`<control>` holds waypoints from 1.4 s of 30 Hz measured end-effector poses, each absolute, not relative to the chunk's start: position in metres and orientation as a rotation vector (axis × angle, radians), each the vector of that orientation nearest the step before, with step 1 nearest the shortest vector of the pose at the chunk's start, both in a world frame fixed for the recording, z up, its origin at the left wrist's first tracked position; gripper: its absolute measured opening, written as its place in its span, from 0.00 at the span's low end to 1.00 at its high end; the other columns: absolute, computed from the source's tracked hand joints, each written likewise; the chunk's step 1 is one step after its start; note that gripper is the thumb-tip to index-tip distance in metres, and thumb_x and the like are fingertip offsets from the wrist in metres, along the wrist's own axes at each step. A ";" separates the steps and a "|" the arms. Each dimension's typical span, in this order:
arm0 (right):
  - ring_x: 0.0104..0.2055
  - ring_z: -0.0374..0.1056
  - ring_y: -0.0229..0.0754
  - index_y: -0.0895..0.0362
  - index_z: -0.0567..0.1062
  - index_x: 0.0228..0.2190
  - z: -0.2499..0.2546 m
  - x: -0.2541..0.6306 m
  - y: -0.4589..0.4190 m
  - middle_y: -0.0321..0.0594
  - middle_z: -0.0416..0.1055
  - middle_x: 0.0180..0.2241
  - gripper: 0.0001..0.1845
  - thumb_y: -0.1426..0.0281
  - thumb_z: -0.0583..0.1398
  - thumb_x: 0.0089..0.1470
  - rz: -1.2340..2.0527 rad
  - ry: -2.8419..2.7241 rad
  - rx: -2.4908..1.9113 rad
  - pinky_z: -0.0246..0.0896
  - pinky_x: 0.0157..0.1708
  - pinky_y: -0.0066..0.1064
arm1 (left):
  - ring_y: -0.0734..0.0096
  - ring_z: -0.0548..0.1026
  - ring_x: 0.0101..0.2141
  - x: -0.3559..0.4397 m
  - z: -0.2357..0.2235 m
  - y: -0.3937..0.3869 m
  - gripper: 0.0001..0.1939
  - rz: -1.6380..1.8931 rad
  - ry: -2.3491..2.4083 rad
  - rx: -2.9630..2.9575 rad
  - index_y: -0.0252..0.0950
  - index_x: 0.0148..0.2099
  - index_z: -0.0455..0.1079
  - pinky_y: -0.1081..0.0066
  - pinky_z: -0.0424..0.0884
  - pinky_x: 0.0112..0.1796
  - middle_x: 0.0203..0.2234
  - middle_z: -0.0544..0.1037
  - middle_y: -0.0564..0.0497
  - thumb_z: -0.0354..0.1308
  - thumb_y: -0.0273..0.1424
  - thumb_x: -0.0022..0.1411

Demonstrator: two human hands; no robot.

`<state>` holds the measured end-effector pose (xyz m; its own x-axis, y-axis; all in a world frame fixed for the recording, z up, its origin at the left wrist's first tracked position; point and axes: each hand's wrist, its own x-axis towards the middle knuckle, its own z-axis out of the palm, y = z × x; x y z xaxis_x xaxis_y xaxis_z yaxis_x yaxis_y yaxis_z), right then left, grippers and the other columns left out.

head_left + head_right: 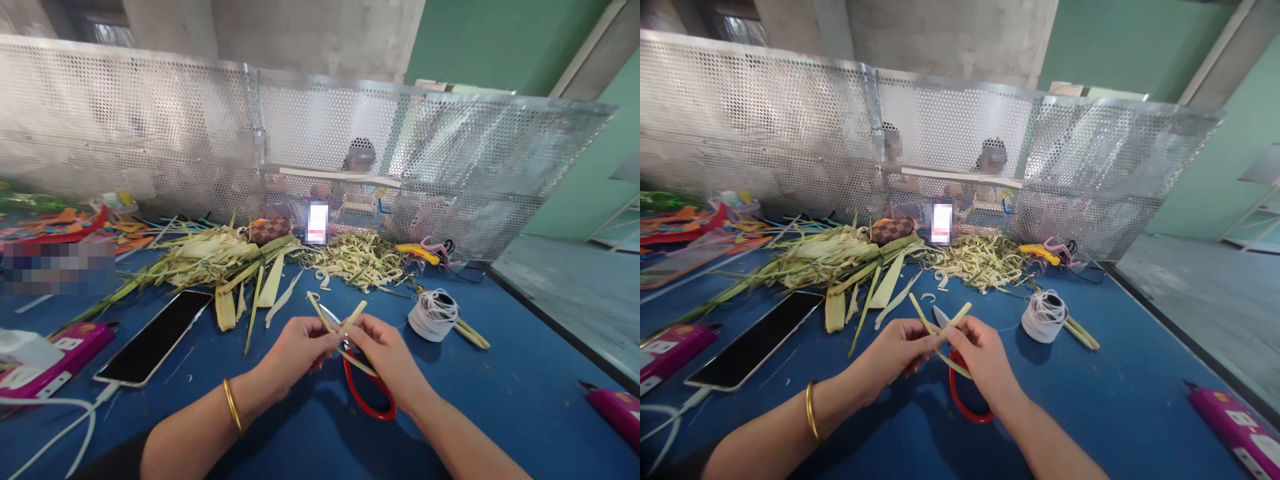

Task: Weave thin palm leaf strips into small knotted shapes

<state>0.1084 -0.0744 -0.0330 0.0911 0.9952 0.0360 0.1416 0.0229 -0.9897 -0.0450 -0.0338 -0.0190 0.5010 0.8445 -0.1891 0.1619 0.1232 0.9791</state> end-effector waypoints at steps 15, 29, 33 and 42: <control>0.20 0.58 0.34 0.57 0.67 0.16 -0.041 0.097 -0.073 0.31 0.63 0.14 0.19 0.57 0.64 0.42 1.002 -0.881 -1.249 0.54 0.22 0.28 | 0.83 0.59 0.12 -0.043 -0.020 -0.036 0.15 0.520 0.915 1.374 0.33 0.28 0.69 0.79 0.54 0.17 0.12 0.64 0.59 0.59 0.42 0.49; 0.35 0.65 0.41 0.56 0.71 0.42 -0.035 0.113 -0.081 0.41 0.70 0.33 0.12 0.75 0.53 0.58 -0.326 -2.092 -1.097 0.58 0.38 0.35 | 0.77 0.70 0.22 -0.045 -0.026 -0.029 0.16 0.781 0.929 0.955 0.29 0.28 0.73 0.77 0.67 0.27 0.21 0.75 0.50 0.66 0.39 0.45; 0.37 0.64 0.44 0.61 0.70 0.43 -0.040 0.101 -0.081 0.44 0.71 0.34 0.14 0.78 0.50 0.58 -0.396 -2.487 -1.074 0.57 0.38 0.37 | 0.75 0.71 0.23 -0.045 -0.025 -0.028 0.13 0.772 0.894 0.927 0.28 0.27 0.74 0.76 0.66 0.26 0.22 0.76 0.48 0.68 0.34 0.41; 0.34 0.64 0.42 0.61 0.71 0.32 -0.049 0.094 -0.086 0.42 0.69 0.28 0.11 0.75 0.50 0.61 -0.413 -2.389 -0.930 0.57 0.37 0.36 | 0.74 0.71 0.24 -0.039 -0.025 -0.033 0.09 0.846 0.908 0.971 0.30 0.27 0.74 0.74 0.68 0.29 0.20 0.77 0.49 0.66 0.29 0.42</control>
